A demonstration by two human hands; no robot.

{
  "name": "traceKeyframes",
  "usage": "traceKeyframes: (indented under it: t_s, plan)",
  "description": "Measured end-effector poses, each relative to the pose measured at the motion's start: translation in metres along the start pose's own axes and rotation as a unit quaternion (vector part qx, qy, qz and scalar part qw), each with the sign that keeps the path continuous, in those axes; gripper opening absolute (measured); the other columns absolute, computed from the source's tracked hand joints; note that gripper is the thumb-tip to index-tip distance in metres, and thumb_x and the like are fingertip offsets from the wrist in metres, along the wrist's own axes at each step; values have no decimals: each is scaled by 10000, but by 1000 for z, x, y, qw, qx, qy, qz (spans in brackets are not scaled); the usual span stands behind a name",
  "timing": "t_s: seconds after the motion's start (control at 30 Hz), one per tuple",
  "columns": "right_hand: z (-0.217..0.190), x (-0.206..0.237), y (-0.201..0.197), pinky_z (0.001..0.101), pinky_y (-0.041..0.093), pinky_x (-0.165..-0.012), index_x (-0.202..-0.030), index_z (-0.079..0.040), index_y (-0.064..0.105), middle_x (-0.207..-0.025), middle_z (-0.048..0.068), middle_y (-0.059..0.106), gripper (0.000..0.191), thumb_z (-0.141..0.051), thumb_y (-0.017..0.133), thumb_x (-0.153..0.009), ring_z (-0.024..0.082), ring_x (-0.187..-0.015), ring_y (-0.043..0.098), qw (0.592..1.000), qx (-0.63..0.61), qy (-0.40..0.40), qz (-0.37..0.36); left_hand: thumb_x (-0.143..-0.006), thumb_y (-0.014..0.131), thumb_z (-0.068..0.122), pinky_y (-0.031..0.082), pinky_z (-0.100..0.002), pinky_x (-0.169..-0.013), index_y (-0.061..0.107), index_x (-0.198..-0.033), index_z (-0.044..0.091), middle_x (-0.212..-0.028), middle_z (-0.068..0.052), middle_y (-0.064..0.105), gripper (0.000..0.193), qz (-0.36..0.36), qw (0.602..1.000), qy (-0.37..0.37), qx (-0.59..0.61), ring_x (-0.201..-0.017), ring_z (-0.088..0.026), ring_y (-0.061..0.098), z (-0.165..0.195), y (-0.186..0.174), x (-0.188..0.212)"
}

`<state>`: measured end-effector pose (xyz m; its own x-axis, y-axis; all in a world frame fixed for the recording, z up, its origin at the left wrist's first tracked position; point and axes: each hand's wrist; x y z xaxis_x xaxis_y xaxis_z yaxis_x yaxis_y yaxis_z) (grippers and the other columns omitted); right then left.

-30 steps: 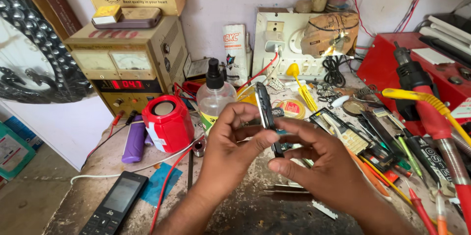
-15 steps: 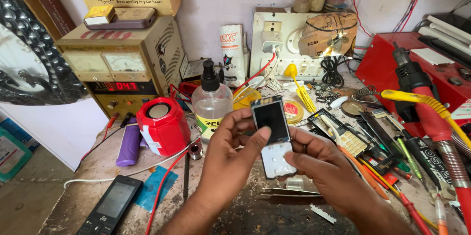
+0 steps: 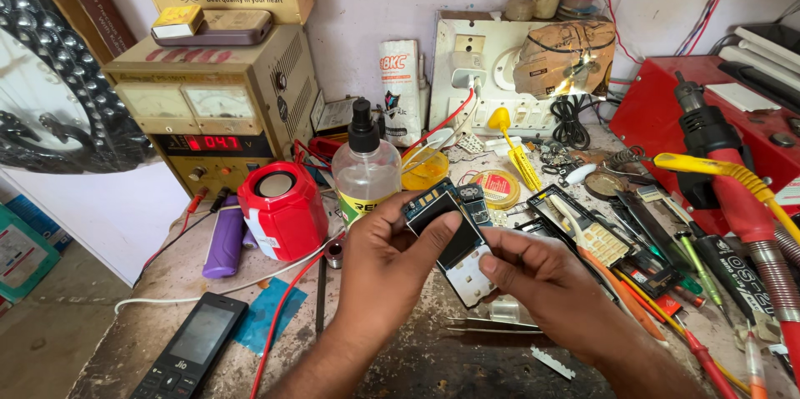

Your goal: The person uses a soldering iron on a mobile phone motherboard, then connects a ribbon cable and assembles the phone with its casing. The person powers on the device and navigates the screen to confirm functionality.

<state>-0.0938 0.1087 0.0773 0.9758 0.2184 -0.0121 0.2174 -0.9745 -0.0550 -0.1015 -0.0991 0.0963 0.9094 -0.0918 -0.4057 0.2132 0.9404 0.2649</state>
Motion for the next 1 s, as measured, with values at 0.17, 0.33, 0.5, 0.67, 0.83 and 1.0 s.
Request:
traceKeyframes:
  t_s: [0.17, 0.33, 0.5, 0.67, 0.83, 1.0]
  plan:
    - [5, -4, -5, 308, 562, -763, -1312, 15, 671, -1009, 57, 743, 377, -136, 583, -977, 123, -852, 665, 992, -106, 46, 58, -958, 664, 167, 598, -244, -665, 503, -1474, 26, -1086, -80, 740, 559, -36, 999, -29, -8, -831, -81, 695, 5, 3, 0]
    - [3, -1, -13, 308, 554, -790, -1303, 14, 648, -1017, 55, 716, 350, -109, 554, -989, 133, -876, 672, 969, -232, 65, 58, -978, 612, 165, 645, -310, -743, 290, -1607, 87, -1335, -103, 615, 712, -113, 991, -54, 50, -993, -120, 678, 8, -2, 0]
    - [5, 0, -8, 260, 526, -775, -1337, -13, 697, -1013, 13, 710, 378, -124, 568, -1000, 84, -861, 642, 987, -127, 23, 92, -1002, 603, 177, 651, -320, -789, 265, -1631, 84, -1357, -99, 607, 720, -143, 987, -28, 70, -1046, -128, 682, 6, -6, -1]
    - [1, -2, -8, 243, 536, -757, -1341, -13, 684, -976, 5, 748, 391, -135, 574, -987, 56, -839, 628, 995, -10, -67, 70, -970, 674, 120, 644, -299, -779, 325, -1620, 95, -1235, -99, 677, 738, -128, 991, -17, 25, -942, -117, 676, 3, -8, -2]
    - [-2, 4, -5, 225, 500, -711, -1367, -31, 697, -921, -3, 737, 414, -182, 612, -991, 39, -797, 577, 986, 109, -107, 63, -934, 702, 146, 641, -269, -647, 634, -1334, 22, -1045, -45, 747, 425, -53, 997, -60, -4, -852, -87, 718, 1, -5, -7]
    - [-2, -1, 3, 271, 564, -711, -1334, -11, 674, -946, 8, 758, 445, -189, 674, -927, 68, -800, 644, 996, 32, -77, 33, -932, 720, 165, 633, -259, -615, 687, -1266, 11, -972, -38, 760, 369, -40, 998, -42, -33, -799, -74, 718, 4, -9, -6]
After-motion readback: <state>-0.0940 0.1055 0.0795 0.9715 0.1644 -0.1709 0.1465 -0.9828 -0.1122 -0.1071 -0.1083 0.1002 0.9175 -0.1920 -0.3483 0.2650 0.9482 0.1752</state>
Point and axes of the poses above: each hand's wrist, its own x-axis away from the middle knuckle, its own y-axis out of the palm, z = x × y
